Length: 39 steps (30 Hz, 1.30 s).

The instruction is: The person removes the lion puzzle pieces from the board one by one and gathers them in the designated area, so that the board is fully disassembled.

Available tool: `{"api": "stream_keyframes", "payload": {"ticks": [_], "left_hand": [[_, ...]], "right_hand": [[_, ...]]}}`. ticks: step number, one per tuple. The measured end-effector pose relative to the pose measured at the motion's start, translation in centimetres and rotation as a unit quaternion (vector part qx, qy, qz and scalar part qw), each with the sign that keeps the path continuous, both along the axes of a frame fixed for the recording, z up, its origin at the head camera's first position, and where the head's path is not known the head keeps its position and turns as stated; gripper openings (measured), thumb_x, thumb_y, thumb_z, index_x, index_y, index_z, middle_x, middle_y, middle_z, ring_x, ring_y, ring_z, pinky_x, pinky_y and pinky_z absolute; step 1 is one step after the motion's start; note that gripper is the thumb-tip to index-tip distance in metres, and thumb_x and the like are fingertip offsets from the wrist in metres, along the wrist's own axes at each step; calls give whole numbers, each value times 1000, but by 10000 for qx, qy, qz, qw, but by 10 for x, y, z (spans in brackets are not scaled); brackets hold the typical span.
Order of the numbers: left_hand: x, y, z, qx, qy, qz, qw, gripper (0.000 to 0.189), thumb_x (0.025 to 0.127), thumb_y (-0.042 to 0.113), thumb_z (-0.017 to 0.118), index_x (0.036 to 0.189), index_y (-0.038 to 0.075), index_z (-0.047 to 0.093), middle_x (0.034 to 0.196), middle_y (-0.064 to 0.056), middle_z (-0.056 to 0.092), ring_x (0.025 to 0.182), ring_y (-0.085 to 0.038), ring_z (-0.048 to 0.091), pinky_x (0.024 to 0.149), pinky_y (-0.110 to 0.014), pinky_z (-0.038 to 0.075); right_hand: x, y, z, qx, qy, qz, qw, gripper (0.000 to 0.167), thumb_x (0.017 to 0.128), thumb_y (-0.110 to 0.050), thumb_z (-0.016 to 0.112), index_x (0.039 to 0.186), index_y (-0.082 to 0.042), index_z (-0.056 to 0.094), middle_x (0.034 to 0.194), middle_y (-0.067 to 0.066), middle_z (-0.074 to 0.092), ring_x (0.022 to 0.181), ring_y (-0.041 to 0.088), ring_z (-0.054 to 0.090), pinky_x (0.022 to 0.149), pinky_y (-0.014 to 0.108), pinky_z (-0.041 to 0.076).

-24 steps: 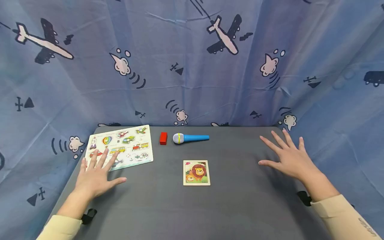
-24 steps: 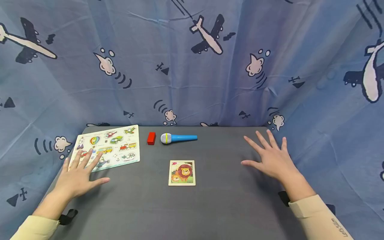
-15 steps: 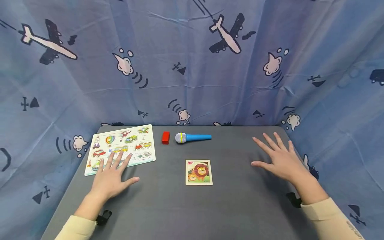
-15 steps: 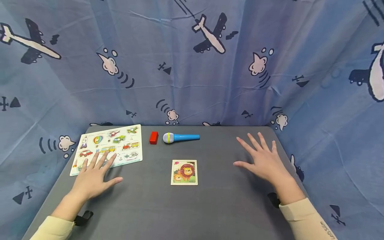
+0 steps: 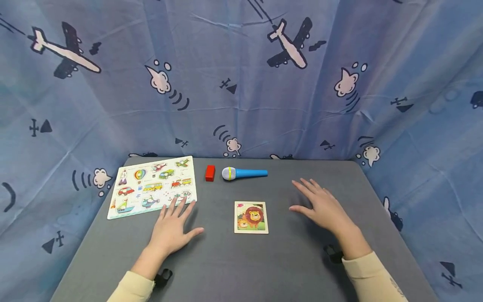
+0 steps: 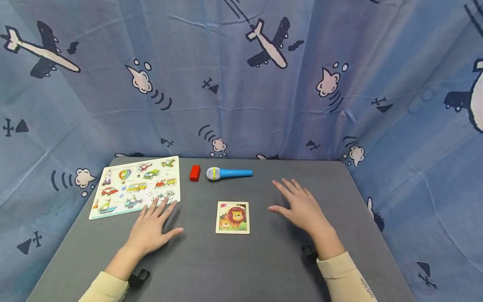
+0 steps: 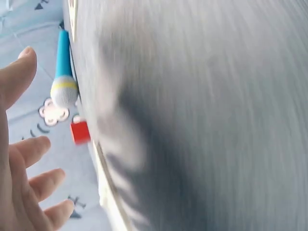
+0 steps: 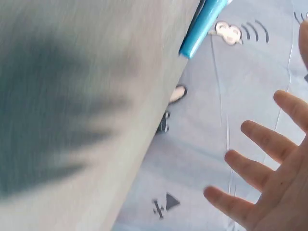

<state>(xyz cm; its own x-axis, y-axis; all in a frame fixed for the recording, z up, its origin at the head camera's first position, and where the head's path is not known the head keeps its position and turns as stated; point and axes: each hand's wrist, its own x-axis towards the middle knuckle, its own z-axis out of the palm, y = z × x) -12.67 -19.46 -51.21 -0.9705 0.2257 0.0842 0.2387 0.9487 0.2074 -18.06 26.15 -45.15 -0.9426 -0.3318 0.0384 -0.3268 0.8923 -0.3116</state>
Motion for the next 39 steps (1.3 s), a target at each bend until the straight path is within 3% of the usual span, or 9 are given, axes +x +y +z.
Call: {"api": "stream_keyframes", "payload": {"ticks": [7, 10, 15, 23, 29, 34, 39], "left_hand": [[-5, 33, -7, 894, -253, -81, 9956, 90, 86, 62, 69, 157, 16, 39, 163, -13, 35, 152, -41, 25, 122, -59, 22], [-7, 47, -9, 1106, -349, -179, 9931, 90, 85, 60, 72, 157, 15, 39, 161, -13, 37, 152, -41, 26, 122, -59, 22], [-12, 68, -15, 1410, -594, -455, 9872, 90, 83, 51, 78, 155, 10, 42, 159, -15, 40, 151, -38, 29, 121, -59, 24], [-25, 100, -27, 1438, -1188, -675, 9801, 92, 82, 53, 79, 154, 8, 43, 159, -14, 41, 152, -36, 29, 122, -55, 26], [-28, 116, -32, 1436, -1486, -702, 9759, 92, 83, 48, 80, 155, 6, 41, 162, -12, 37, 154, -36, 22, 123, -54, 24], [-31, 119, -31, 1417, -1455, -622, 9772, 91, 83, 46, 81, 155, 8, 41, 163, -9, 36, 155, -35, 21, 120, -56, 28], [-32, 117, -27, 1479, -1547, -467, 9757, 90, 82, 47, 81, 155, 11, 42, 163, -6, 35, 155, -33, 19, 117, -59, 33]], "right_hand": [[2, -32, -17, -411, 120, 149, 9990, 63, 94, -45, 69, 148, -17, 53, 140, 11, 62, 121, 32, 64, 100, 58, 50], [3, -44, -21, -784, -199, 326, 9962, 57, 94, -39, 71, 145, -15, 57, 135, 10, 66, 108, 28, 69, 90, 54, 55], [1, -61, -29, -1457, -906, 491, 9840, 53, 96, -34, 70, 142, -11, 58, 129, 14, 69, 104, 28, 70, 87, 50, 58], [-7, -88, -45, -1798, -1039, 90, 9782, 47, 94, -28, 73, 136, -9, 64, 122, 9, 71, 98, 22, 69, 83, 44, 58], [-10, -107, -55, -1645, -1358, 54, 9770, 41, 93, -26, 75, 130, -10, 68, 107, 3, 72, 85, 14, 63, 75, 34, 55], [-15, -124, -57, -1603, -1247, 94, 9791, 36, 92, -24, 76, 125, -11, 71, 97, -3, 71, 79, 11, 58, 74, 33, 52], [-21, -142, -60, -1241, -1209, 192, 9847, 33, 93, -25, 75, 124, -14, 73, 92, -5, 69, 78, 10, 57, 72, 33, 51]]}}
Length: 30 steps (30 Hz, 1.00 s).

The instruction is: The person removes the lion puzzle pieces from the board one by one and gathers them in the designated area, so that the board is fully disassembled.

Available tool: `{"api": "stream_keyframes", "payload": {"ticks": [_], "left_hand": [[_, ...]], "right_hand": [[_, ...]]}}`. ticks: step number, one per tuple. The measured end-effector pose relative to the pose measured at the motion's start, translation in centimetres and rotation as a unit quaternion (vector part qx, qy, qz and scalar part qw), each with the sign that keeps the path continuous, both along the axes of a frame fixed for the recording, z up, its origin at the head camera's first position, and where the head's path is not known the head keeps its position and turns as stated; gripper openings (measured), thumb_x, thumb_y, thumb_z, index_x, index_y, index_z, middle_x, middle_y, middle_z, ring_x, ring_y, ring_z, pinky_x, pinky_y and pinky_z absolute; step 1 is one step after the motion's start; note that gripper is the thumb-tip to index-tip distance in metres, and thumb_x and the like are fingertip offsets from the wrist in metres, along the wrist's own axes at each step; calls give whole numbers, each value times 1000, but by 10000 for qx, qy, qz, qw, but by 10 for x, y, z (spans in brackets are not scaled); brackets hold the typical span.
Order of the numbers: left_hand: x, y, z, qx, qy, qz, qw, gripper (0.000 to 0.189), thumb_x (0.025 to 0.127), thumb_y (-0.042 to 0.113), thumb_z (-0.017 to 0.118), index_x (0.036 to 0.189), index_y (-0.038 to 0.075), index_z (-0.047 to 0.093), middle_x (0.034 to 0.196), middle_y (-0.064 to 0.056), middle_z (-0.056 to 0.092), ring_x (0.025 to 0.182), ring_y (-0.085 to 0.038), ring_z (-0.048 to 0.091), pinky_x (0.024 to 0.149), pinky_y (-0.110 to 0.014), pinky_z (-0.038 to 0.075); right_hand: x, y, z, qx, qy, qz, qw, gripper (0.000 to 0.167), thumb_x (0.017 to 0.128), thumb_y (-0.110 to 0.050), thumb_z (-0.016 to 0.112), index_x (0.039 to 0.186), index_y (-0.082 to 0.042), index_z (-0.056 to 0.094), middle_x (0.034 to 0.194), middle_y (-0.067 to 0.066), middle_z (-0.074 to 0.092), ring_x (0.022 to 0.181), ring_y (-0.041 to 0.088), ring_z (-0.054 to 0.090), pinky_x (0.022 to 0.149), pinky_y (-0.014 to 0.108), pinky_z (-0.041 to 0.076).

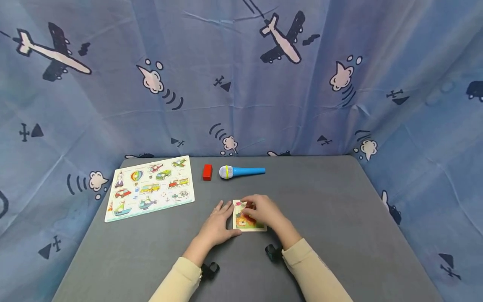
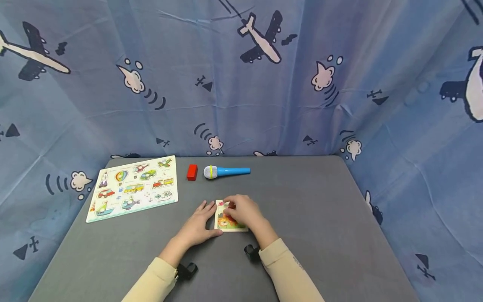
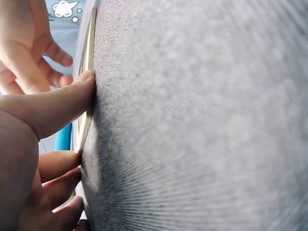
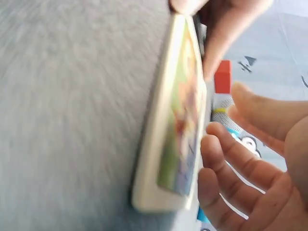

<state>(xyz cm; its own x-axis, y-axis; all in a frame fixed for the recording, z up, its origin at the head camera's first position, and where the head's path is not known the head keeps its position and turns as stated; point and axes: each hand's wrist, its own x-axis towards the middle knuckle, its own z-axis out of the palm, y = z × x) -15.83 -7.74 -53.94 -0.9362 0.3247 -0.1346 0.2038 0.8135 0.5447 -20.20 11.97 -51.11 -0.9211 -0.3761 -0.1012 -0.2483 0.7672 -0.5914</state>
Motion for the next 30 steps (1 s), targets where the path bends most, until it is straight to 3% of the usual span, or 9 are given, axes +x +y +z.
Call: {"api": "stream_keyframes", "payload": {"ticks": [11, 16, 21, 30], "left_hand": [[1, 0, 1, -181, 58, 15, 9998, 87, 84, 54, 77, 154, 14, 44, 163, -3, 37, 155, -31, 23, 113, -58, 39], [-3, 6, 4, -31, 345, 319, 9989, 71, 92, 52, 69, 147, 11, 54, 156, -7, 47, 151, -34, 32, 112, -57, 41], [-4, 13, 5, -62, 617, 593, 9963, 62, 90, 41, 75, 140, 8, 61, 150, -11, 54, 146, -37, 39, 110, -57, 43], [-3, 16, 4, -59, 509, 762, 9958, 63, 87, 39, 79, 140, 9, 62, 149, -10, 55, 147, -37, 38, 110, -57, 43]], "right_hand": [[-8, -16, -14, 411, 19, -356, 9985, 24, 92, -25, 76, 115, -19, 76, 90, -2, 61, 76, 14, 53, 66, 32, 46], [-10, -19, -11, 582, 147, -218, 9980, 25, 93, -25, 74, 117, -18, 75, 88, -1, 58, 73, 15, 51, 62, 31, 43], [-11, -23, -8, 892, 138, -150, 9958, 29, 95, -29, 72, 123, -22, 74, 84, -1, 55, 69, 15, 50, 57, 30, 40], [-8, -22, -4, 1110, 206, -208, 9934, 25, 94, -28, 72, 118, -22, 77, 82, -1, 56, 68, 15, 51, 59, 31, 42]]}}
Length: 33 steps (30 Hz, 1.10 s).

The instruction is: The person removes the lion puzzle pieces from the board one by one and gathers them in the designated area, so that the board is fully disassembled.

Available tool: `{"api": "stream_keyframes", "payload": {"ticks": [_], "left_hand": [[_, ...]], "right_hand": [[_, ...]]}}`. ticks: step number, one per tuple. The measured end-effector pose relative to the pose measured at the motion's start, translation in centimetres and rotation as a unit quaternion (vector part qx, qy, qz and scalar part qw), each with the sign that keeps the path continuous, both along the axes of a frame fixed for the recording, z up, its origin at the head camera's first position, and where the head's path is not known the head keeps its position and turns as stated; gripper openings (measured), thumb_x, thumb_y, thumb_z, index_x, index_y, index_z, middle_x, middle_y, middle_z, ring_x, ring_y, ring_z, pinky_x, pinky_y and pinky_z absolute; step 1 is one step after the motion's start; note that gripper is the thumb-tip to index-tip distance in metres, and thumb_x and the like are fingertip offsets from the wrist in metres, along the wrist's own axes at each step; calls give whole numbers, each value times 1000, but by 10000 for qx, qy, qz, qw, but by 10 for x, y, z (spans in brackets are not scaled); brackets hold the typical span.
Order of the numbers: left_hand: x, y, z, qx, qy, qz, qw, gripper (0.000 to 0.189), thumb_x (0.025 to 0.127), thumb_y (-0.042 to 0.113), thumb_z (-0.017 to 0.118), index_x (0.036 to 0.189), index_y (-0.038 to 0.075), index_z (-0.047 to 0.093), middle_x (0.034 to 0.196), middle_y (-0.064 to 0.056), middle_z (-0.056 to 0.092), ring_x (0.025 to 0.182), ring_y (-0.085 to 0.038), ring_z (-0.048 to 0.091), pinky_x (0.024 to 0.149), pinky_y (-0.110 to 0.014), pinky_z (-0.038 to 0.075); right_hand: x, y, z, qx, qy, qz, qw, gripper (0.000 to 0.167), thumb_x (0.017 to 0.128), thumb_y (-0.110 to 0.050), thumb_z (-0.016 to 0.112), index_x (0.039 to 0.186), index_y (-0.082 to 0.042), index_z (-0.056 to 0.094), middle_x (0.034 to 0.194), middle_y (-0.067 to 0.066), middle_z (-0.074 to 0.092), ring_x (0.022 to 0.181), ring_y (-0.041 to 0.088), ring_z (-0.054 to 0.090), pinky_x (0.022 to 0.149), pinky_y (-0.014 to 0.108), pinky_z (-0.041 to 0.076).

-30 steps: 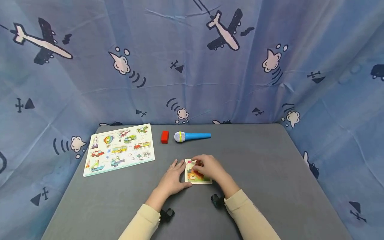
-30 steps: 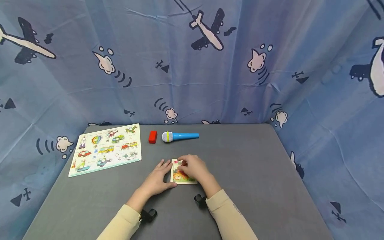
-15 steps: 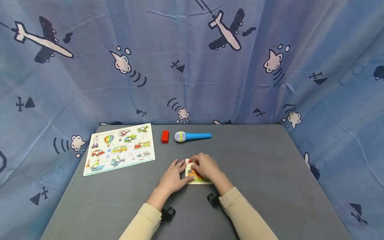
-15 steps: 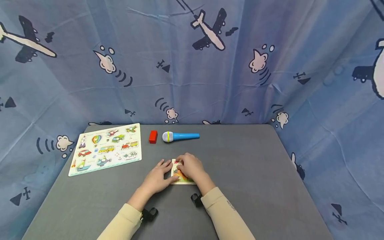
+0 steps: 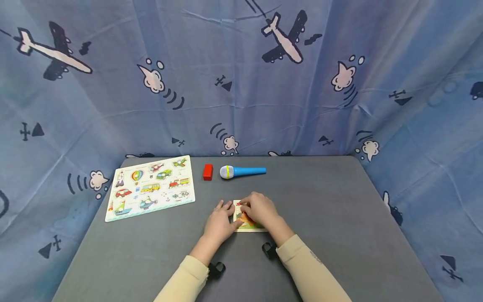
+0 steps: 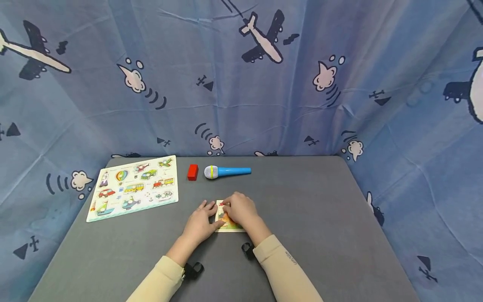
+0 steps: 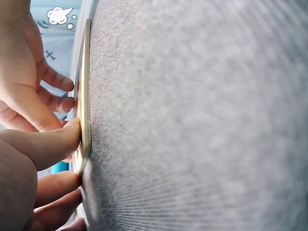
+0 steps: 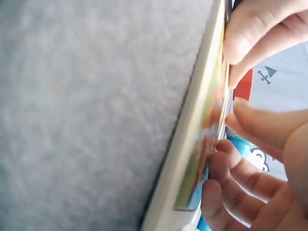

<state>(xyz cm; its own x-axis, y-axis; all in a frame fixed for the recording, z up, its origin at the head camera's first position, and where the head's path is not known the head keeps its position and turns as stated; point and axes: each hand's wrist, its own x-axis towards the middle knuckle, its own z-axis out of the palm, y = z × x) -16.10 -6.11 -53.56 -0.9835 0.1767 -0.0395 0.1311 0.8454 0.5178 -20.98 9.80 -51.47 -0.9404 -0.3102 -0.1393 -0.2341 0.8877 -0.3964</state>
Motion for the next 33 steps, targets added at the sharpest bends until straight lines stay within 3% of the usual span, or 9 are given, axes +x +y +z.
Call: {"api": "stream_keyframes", "payload": {"ticks": [7, 16, 23, 28, 33], "left_hand": [[1, 1, 1, 80, -123, 59, 9999, 65, 86, 38, 80, 140, 9, 61, 150, -10, 53, 148, -37, 37, 110, -59, 42], [-1, 0, 1, 60, -156, 145, 9998, 65, 84, 39, 82, 139, 12, 63, 151, -7, 53, 149, -35, 36, 110, -58, 42], [-1, 2, 4, -51, -213, 155, 9996, 65, 84, 39, 81, 141, 14, 61, 152, -6, 51, 150, -33, 35, 111, -57, 42], [-1, 2, 5, -100, -212, 165, 9996, 65, 84, 39, 82, 140, 13, 62, 152, -5, 51, 150, -33, 35, 109, -58, 43], [-1, 2, 5, -222, -231, 79, 9995, 65, 85, 41, 80, 140, 13, 62, 152, -6, 52, 149, -33, 35, 109, -57, 44]], "right_hand": [[0, 1, -4, -14, 38, 33, 10000, 25, 95, -28, 72, 118, -20, 77, 83, -3, 57, 69, 14, 50, 60, 30, 42], [-4, 1, -11, -608, -434, -113, 9971, 25, 94, -29, 74, 114, -20, 63, 85, 1, 50, 70, 16, 47, 60, 29, 36], [-6, 3, -14, -1168, -479, -237, 9917, 24, 92, -23, 76, 108, -22, 58, 95, 0, 57, 79, 17, 52, 72, 32, 44], [-6, 3, -14, -1702, -399, -380, 9839, 12, 94, -20, 73, 104, -20, 65, 96, -2, 65, 76, 15, 54, 72, 31, 47], [-6, 5, -14, -2463, -418, -704, 9657, 8, 93, -17, 74, 101, -16, 72, 88, -1, 68, 72, 13, 58, 64, 27, 50]]}}
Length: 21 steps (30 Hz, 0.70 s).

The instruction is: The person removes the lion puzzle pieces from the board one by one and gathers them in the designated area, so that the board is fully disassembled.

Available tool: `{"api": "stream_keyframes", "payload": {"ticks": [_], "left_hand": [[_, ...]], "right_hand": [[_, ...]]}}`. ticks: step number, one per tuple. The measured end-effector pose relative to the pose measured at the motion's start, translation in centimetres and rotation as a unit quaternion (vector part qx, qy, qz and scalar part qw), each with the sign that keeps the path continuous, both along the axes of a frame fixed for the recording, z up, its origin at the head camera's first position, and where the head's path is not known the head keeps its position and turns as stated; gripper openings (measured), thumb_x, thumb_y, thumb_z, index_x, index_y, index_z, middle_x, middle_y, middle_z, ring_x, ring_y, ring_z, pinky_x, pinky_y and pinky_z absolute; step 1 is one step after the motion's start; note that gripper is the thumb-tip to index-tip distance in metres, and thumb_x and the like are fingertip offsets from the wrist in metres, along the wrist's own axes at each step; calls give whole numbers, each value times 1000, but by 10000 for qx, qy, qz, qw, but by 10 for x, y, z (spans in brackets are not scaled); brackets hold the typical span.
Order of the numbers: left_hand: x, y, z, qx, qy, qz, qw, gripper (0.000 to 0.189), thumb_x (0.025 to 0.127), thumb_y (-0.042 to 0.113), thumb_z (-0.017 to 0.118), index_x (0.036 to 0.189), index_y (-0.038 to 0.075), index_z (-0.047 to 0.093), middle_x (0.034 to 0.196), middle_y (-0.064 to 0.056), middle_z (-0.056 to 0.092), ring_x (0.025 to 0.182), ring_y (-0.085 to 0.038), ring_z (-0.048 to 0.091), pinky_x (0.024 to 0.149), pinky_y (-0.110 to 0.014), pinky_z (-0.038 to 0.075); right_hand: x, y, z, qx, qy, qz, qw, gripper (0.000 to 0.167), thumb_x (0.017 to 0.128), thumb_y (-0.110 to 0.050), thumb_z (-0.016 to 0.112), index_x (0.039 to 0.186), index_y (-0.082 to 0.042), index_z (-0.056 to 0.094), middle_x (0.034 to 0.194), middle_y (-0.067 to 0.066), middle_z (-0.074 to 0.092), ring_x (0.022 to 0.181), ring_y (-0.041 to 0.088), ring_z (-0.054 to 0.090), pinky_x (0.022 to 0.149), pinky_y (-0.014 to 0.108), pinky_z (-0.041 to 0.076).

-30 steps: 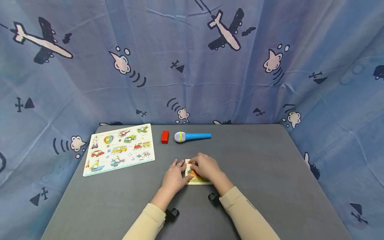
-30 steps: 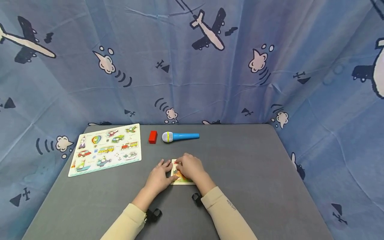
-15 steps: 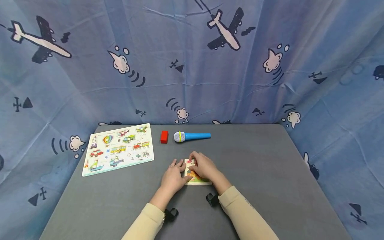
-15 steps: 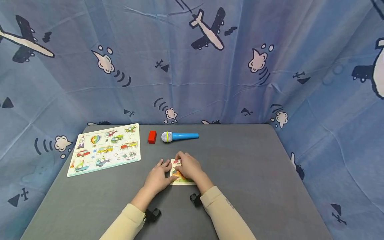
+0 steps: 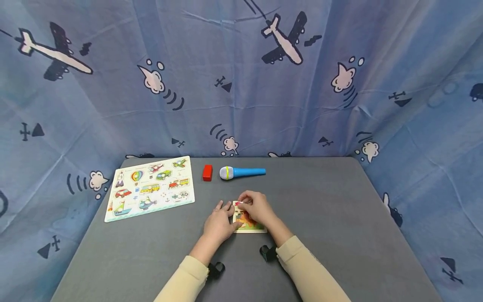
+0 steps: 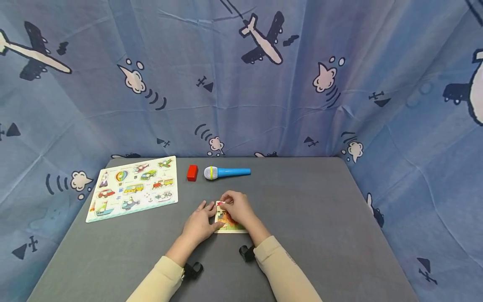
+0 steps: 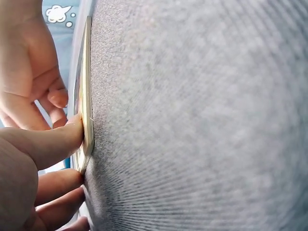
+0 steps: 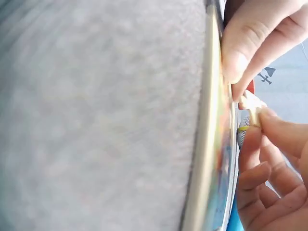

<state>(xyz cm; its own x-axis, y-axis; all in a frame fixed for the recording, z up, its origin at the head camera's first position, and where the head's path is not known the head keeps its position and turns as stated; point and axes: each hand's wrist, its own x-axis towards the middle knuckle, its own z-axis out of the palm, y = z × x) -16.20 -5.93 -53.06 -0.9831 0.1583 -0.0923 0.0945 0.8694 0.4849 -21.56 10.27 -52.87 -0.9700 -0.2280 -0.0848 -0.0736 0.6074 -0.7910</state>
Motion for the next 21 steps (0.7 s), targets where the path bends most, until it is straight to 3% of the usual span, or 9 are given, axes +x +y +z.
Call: {"api": "stream_keyframes", "payload": {"ticks": [4, 11, 16, 21], "left_hand": [[0, 0, 0, -49, 39, -56, 10000, 65, 85, 41, 80, 140, 11, 62, 151, -8, 53, 149, -34, 36, 108, -57, 45], [1, 1, 0, -76, -12, 58, 10000, 66, 84, 41, 81, 140, 10, 62, 151, -8, 53, 148, -34, 37, 109, -56, 45], [1, 2, 0, -9, -106, 76, 9999, 67, 85, 40, 81, 141, 10, 61, 153, -8, 51, 149, -34, 36, 110, -57, 43], [1, 2, 1, 71, -107, 75, 9999, 66, 85, 40, 81, 141, 10, 61, 153, -7, 51, 149, -33, 35, 110, -56, 43]], "right_hand": [[-1, 4, 4, -461, 39, -236, 9987, 9, 91, -17, 76, 99, -14, 77, 84, -1, 71, 70, 12, 61, 61, 26, 52], [-7, 24, 16, -805, 135, -201, 9965, 12, 94, -21, 74, 101, -13, 79, 85, 2, 72, 73, 15, 63, 63, 28, 52], [-16, 49, 23, -868, 169, -314, 9956, 18, 96, -22, 71, 107, -9, 77, 88, 7, 73, 80, 26, 68, 67, 30, 54], [-22, 75, 31, -685, 99, -426, 9967, 21, 97, -22, 70, 111, -8, 75, 91, 9, 72, 80, 26, 65, 66, 30, 53]]}}
